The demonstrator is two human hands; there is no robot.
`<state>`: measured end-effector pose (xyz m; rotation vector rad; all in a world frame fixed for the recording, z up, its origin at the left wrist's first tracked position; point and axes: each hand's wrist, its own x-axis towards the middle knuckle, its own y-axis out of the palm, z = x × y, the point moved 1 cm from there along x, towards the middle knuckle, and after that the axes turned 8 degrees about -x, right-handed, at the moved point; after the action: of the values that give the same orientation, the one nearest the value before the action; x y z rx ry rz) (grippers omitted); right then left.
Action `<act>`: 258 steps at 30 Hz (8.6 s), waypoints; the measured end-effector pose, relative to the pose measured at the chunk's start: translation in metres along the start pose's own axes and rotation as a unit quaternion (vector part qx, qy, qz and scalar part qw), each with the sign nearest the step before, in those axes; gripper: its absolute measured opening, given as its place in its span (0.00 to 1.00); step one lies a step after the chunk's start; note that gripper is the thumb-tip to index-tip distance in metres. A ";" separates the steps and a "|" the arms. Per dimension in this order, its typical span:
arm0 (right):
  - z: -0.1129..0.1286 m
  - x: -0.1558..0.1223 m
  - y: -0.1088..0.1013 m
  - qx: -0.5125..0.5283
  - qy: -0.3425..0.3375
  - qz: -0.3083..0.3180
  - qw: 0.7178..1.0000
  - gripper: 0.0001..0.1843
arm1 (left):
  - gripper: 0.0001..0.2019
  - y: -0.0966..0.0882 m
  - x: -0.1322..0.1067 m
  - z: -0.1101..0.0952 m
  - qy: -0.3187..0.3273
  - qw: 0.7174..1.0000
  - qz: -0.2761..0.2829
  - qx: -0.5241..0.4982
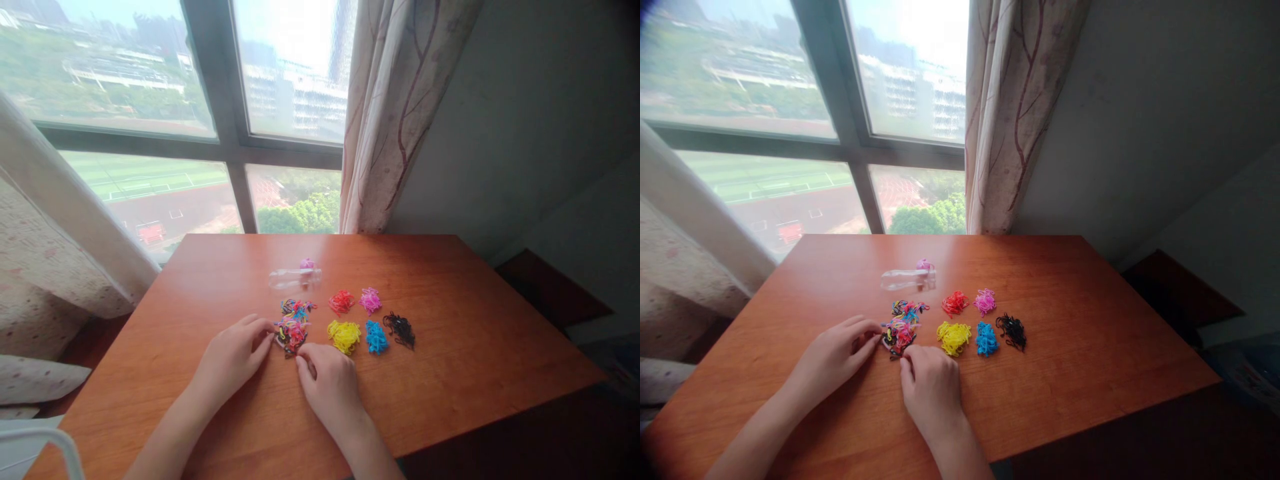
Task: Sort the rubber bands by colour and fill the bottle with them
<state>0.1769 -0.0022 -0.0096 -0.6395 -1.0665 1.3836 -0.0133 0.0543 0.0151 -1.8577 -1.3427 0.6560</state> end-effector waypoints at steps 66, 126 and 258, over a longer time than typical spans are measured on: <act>0.000 0.002 0.000 -0.005 0.008 0.023 1.000 0.06 | 0.08 0.004 0.068 -0.085 0.161 0.987 0.026 0.008; 0.004 0.001 0.003 0.001 0.007 -0.021 1.000 0.06 | 0.13 -0.002 0.003 0.003 0.008 0.997 -0.005 -0.078; 0.003 0.005 -0.002 -0.012 0.024 0.014 1.000 0.05 | 0.10 -0.004 0.002 -0.010 0.061 0.996 -0.015 -0.060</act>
<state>0.1744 0.0022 -0.0057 -0.7037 -1.0409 1.3756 -0.0075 0.0542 0.0246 -1.9346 -1.3531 0.4467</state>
